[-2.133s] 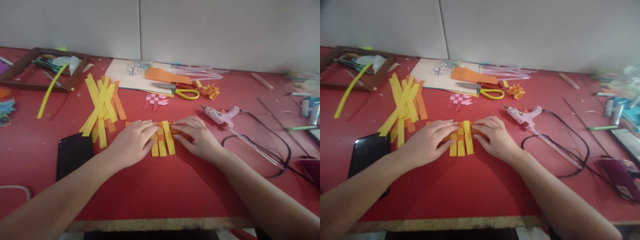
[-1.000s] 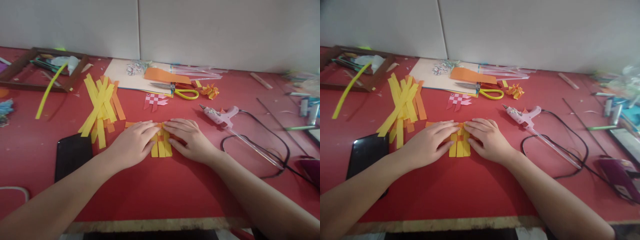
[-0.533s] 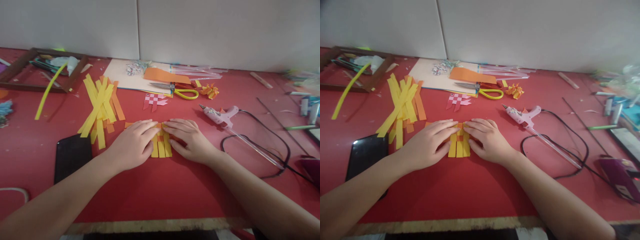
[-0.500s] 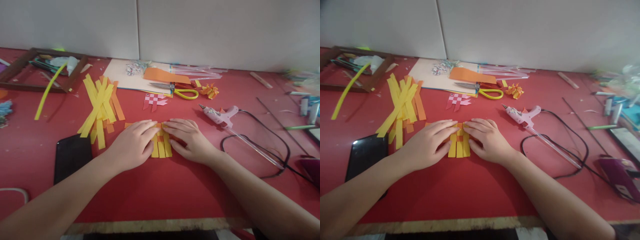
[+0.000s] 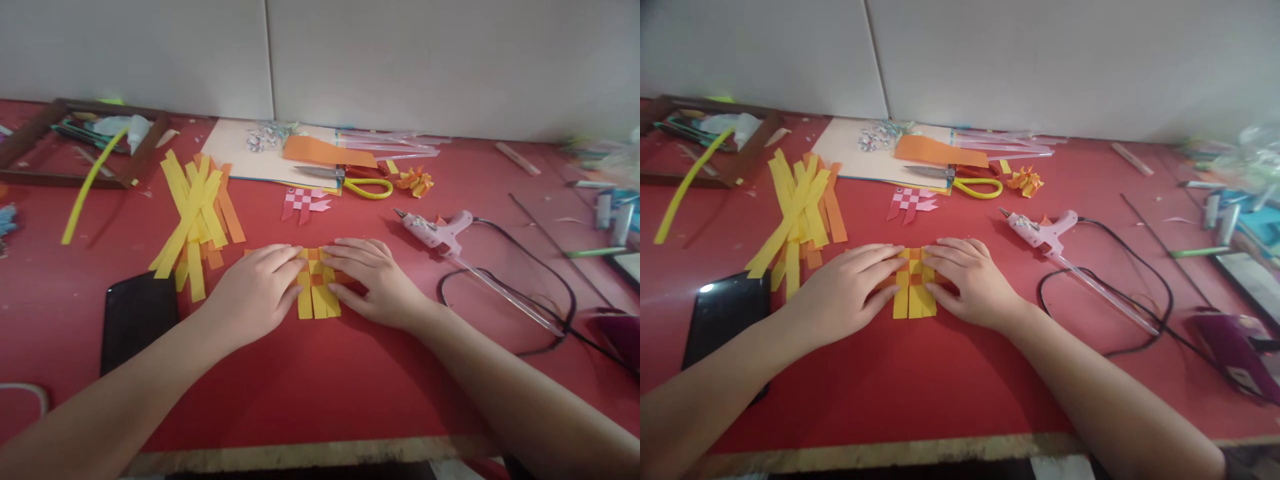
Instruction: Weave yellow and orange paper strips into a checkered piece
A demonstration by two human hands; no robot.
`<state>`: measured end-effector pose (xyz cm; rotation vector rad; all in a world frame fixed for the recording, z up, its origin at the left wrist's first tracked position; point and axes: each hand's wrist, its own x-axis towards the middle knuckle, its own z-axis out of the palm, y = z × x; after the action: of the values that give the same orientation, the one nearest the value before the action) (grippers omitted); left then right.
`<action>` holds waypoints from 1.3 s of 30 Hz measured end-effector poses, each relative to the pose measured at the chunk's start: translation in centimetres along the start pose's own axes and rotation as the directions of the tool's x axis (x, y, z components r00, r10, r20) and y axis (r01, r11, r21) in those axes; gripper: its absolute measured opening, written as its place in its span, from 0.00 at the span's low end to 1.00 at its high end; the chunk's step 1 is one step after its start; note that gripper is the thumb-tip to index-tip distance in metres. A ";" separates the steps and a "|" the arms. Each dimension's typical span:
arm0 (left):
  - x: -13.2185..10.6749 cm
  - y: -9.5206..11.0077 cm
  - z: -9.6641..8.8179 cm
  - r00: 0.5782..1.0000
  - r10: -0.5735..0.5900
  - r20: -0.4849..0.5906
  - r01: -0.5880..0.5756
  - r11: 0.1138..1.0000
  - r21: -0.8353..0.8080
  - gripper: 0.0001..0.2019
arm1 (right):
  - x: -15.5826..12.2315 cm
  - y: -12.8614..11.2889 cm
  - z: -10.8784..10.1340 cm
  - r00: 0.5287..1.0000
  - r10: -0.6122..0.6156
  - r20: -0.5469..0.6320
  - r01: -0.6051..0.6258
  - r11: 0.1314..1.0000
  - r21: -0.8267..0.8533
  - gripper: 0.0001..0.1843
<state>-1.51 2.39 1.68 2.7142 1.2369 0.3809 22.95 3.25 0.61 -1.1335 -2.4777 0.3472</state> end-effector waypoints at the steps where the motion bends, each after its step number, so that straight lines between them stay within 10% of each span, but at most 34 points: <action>1: 0.0 0.0 0.0 1.000 0.002 0.003 -0.002 1.000 0.005 0.18 | 0.0 0.0 0.0 1.000 0.000 0.000 0.000 1.000 0.001 0.18; 39: 0.5 0.7 0.7 0.994 0.104 0.013 -0.104 0.994 -0.046 0.19 | 0.6 0.2 -0.5 0.992 0.039 -0.118 -0.035 0.999 0.033 0.12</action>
<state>-0.50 2.37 1.27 2.7452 1.0725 0.3936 22.97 3.84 1.17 -1.1550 -2.3433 0.3175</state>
